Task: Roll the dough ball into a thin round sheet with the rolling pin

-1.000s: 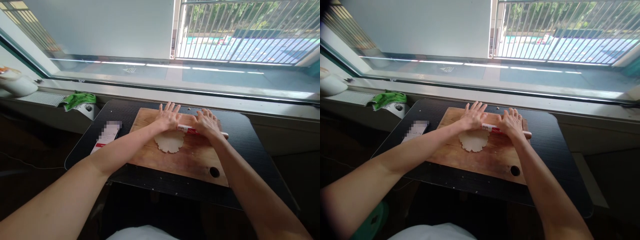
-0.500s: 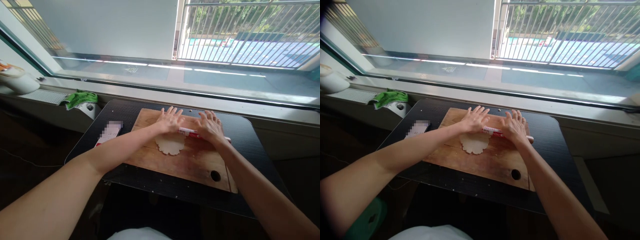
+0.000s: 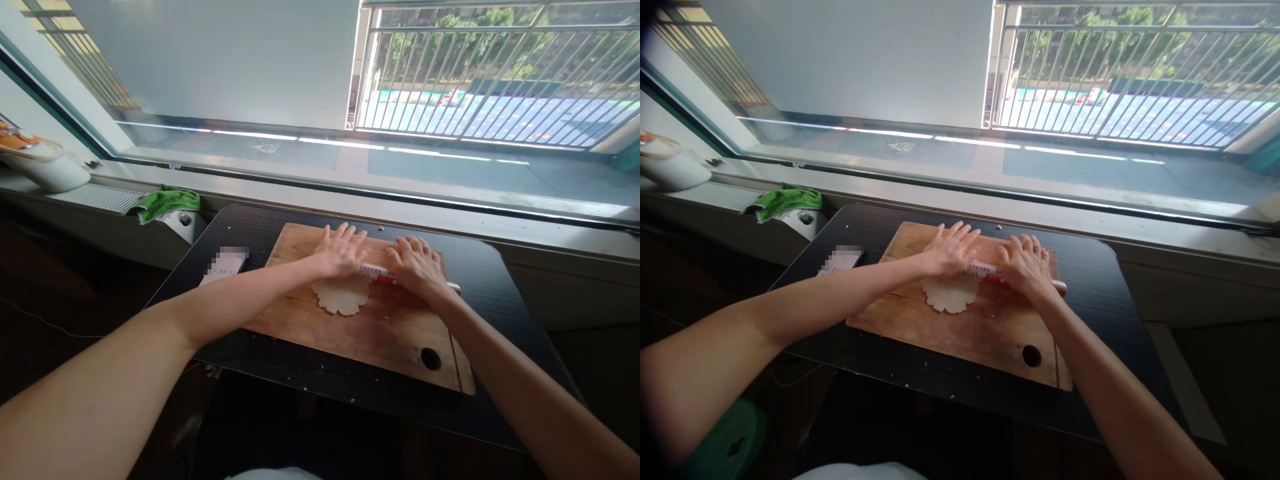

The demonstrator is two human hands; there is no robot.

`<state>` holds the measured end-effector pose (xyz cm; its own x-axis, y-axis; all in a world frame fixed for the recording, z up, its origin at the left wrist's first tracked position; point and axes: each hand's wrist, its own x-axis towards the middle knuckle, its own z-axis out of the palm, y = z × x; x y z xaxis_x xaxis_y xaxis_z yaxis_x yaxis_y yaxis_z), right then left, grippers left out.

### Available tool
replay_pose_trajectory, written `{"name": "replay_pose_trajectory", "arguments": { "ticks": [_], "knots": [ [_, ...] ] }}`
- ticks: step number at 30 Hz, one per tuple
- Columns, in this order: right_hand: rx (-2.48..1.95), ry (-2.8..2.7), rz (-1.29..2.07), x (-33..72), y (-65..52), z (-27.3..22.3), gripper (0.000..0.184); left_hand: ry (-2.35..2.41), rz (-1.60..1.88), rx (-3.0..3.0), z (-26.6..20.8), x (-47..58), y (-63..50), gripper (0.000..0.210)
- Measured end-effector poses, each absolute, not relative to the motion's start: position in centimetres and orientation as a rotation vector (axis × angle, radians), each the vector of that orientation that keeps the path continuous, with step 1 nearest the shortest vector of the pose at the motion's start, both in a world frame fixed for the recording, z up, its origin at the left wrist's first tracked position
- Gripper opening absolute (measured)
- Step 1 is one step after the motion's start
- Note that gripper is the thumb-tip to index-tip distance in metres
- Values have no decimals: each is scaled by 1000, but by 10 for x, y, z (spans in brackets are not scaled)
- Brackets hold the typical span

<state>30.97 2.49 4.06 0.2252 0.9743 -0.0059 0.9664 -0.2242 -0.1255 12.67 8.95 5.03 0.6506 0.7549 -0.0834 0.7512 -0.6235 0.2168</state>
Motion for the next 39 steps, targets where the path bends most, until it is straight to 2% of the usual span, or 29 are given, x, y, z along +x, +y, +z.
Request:
{"name": "replay_pose_trajectory", "arguments": {
  "ticks": [4, 10, 17, 23, 30, 36, 39],
  "knots": [
    [-2283, -2035, -7, 310, 13, 35, 53, 1157, 85, 2734, 47, 122, 77, 61],
    [-2347, -1813, 57, 321, 58, 40, 61, 1387, 98, 2628, 52, 143, 116, 62],
    [-2101, -2006, -70, 318, 16, 23, 53, 1194, 154, 2737, 42, 121, 76, 57],
    [-2382, -1755, 127, 323, 75, 40, 67, 1477, 100, 2524, 54, 146, 125, 61],
    [-2313, -1961, 29, 311, 22, 35, 57, 1213, 12, 2593, 49, 125, 86, 63],
    [-2323, -1698, 129, 326, 78, 40, 61, 1480, 85, 2485, 53, 148, 136, 65],
    [-2349, -1703, 146, 322, 69, 38, 62, 1439, 54, 2484, 50, 144, 129, 65]
  ]
}}
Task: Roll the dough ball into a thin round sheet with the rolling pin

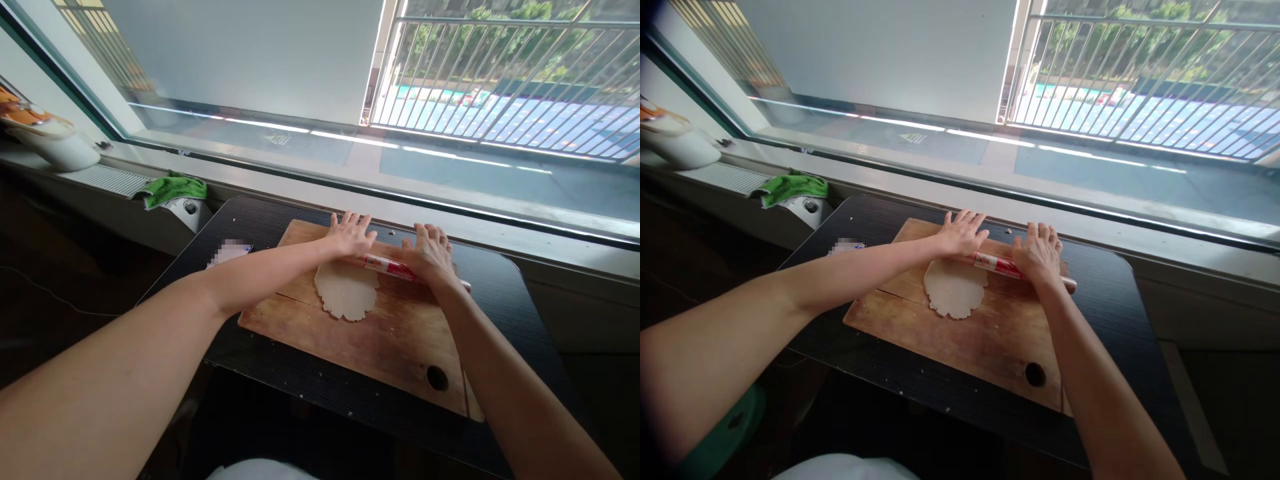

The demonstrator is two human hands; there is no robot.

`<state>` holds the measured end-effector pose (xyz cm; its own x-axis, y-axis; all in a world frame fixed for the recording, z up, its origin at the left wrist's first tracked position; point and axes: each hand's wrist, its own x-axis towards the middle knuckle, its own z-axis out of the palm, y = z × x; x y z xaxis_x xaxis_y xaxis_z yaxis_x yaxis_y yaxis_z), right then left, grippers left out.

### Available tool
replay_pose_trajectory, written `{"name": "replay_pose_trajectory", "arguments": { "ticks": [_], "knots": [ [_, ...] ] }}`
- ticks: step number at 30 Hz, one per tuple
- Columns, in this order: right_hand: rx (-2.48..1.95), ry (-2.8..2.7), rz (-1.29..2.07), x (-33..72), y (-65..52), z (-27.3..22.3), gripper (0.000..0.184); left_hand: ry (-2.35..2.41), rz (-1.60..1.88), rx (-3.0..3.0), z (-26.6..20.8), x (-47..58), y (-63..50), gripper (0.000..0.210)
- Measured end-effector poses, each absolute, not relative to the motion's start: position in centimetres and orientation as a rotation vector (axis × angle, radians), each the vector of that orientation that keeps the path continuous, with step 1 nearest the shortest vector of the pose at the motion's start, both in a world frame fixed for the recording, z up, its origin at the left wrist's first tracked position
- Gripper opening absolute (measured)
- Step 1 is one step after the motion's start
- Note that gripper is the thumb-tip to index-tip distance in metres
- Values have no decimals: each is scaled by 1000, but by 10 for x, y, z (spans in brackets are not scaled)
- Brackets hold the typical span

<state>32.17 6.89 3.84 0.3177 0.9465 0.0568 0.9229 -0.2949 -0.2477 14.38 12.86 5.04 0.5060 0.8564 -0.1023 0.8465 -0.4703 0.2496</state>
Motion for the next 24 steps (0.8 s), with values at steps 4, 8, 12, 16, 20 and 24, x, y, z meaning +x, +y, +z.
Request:
{"name": "replay_pose_trajectory", "arguments": {
  "ticks": [4, 8, 12, 16, 20, 24],
  "knots": [
    [-2344, -1915, 42, 308, 16, 31, 60, 1223, 31, 2585, 46, 123, 84, 66],
    [-2332, -1919, -20, 309, 23, 35, 59, 1250, 41, 2582, 51, 127, 89, 67],
    [-2405, -1755, 142, 318, 74, 43, 65, 1447, 40, 2466, 57, 146, 131, 68],
    [-2401, -1763, 164, 313, 59, 40, 64, 1387, 22, 2494, 54, 138, 118, 66],
    [-2337, -1897, 2, 307, 16, 31, 61, 1194, 61, 2606, 49, 122, 80, 63],
    [-2348, -1829, 12, 313, 44, 33, 60, 1280, 113, 2622, 53, 132, 101, 63]
  ]
}}
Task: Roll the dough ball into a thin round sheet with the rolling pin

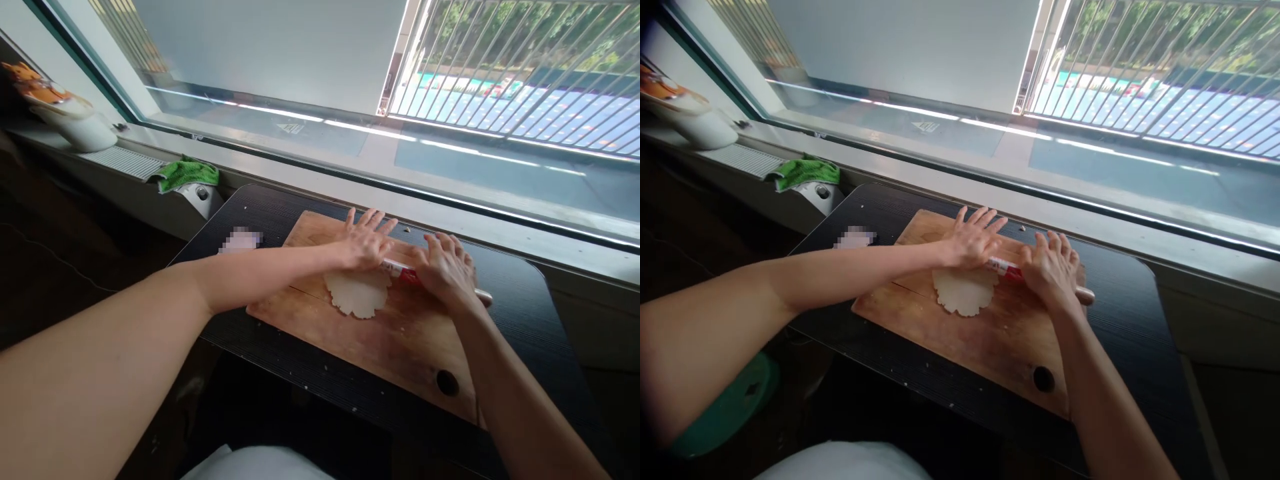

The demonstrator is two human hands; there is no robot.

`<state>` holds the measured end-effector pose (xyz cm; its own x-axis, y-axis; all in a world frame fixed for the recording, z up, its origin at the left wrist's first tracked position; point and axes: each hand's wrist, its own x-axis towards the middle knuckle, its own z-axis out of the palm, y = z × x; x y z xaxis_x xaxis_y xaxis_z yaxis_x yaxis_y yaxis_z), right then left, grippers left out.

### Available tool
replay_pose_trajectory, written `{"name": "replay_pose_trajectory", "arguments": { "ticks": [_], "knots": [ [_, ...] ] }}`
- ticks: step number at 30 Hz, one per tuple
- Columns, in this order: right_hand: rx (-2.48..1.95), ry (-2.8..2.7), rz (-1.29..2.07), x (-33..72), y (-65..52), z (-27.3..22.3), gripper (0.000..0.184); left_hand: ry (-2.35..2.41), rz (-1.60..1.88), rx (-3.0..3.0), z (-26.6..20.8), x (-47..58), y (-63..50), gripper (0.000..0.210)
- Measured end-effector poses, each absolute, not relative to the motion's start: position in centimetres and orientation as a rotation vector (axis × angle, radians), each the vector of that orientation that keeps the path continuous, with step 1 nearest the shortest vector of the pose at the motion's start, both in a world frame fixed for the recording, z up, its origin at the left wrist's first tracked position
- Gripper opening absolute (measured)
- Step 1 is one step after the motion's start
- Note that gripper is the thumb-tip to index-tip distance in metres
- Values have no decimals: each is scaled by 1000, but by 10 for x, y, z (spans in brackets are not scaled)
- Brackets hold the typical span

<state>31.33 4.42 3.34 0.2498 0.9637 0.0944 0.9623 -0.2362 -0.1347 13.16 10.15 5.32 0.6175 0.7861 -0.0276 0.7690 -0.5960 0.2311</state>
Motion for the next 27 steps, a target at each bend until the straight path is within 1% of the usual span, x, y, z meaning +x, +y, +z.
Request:
{"name": "replay_pose_trajectory", "arguments": {
  "ticks": [3, 5, 11, 14, 18, 20, 24, 27],
  "knots": [
    [-2441, -1737, 145, 318, 77, 42, 63, 1459, 81, 2520, 57, 143, 129, 65],
    [-2496, -1721, 178, 316, 76, 44, 65, 1493, 66, 2475, 56, 142, 129, 67],
    [-2358, -2012, -14, 306, 17, 36, 54, 1249, 88, 2613, 48, 120, 77, 63],
    [-2372, -1908, 80, 311, 38, 36, 56, 1338, 139, 2590, 52, 128, 94, 63],
    [-2458, -1717, 209, 318, 75, 41, 64, 1537, 90, 2440, 56, 143, 124, 64],
    [-2456, -1747, 215, 316, 66, 42, 62, 1504, 68, 2447, 54, 139, 116, 64],
    [-2346, -1980, 147, 308, 28, 39, 53, 1361, 87, 2550, 48, 124, 84, 64],
    [-2380, -1920, 102, 310, 39, 41, 56, 1368, 103, 2566, 50, 128, 95, 62]
  ]
}}
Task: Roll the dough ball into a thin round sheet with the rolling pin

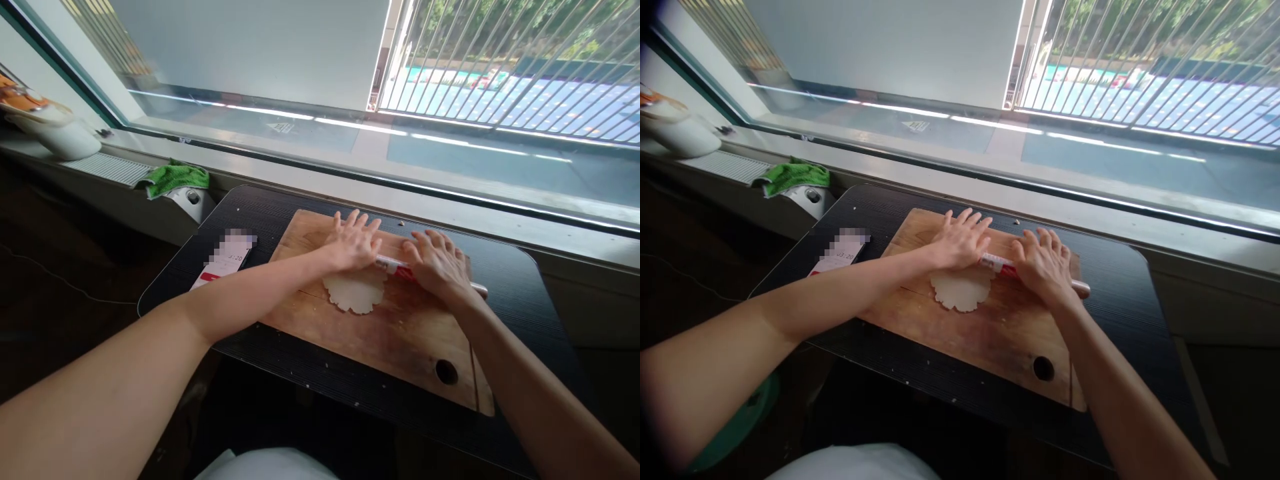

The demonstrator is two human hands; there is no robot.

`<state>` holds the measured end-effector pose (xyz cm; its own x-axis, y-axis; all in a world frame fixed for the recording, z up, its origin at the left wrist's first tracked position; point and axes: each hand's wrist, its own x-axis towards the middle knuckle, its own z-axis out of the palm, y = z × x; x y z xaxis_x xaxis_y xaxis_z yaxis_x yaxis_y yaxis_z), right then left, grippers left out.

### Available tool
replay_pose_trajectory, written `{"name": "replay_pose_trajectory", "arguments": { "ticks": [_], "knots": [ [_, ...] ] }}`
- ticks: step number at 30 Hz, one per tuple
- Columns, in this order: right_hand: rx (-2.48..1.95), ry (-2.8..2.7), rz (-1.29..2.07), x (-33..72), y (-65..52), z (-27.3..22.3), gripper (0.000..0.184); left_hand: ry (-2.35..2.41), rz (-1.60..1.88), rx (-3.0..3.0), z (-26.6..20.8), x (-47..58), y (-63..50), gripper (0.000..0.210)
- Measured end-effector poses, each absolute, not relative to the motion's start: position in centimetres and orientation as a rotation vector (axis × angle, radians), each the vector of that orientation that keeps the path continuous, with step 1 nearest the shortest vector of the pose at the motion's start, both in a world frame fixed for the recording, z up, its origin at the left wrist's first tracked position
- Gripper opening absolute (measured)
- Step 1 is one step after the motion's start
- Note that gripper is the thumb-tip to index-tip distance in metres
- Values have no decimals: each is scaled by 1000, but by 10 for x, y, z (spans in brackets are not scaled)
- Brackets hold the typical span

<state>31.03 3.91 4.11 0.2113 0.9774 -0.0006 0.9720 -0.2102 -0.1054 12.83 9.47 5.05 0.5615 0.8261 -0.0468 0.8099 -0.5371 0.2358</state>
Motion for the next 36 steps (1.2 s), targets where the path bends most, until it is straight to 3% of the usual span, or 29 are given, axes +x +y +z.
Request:
{"name": "replay_pose_trajectory", "arguments": {
  "ticks": [6, 12, 21, 26, 36],
  "knots": [
    [-2474, -1715, 140, 315, 72, 45, 66, 1422, 66, 2560, 56, 141, 124, 62],
    [-2291, -2026, -5, 304, 11, 33, 59, 1164, 58, 2680, 50, 114, 69, 59],
    [-2397, -1795, 143, 313, 63, 41, 63, 1328, -20, 2565, 57, 137, 116, 62],
    [-2192, -2045, -37, 306, 10, 27, 57, 1082, 49, 2696, 48, 112, 69, 58],
    [-2298, -1780, 49, 308, 73, 34, 59, 1412, 31, 2478, 53, 141, 127, 63]
  ]
}}
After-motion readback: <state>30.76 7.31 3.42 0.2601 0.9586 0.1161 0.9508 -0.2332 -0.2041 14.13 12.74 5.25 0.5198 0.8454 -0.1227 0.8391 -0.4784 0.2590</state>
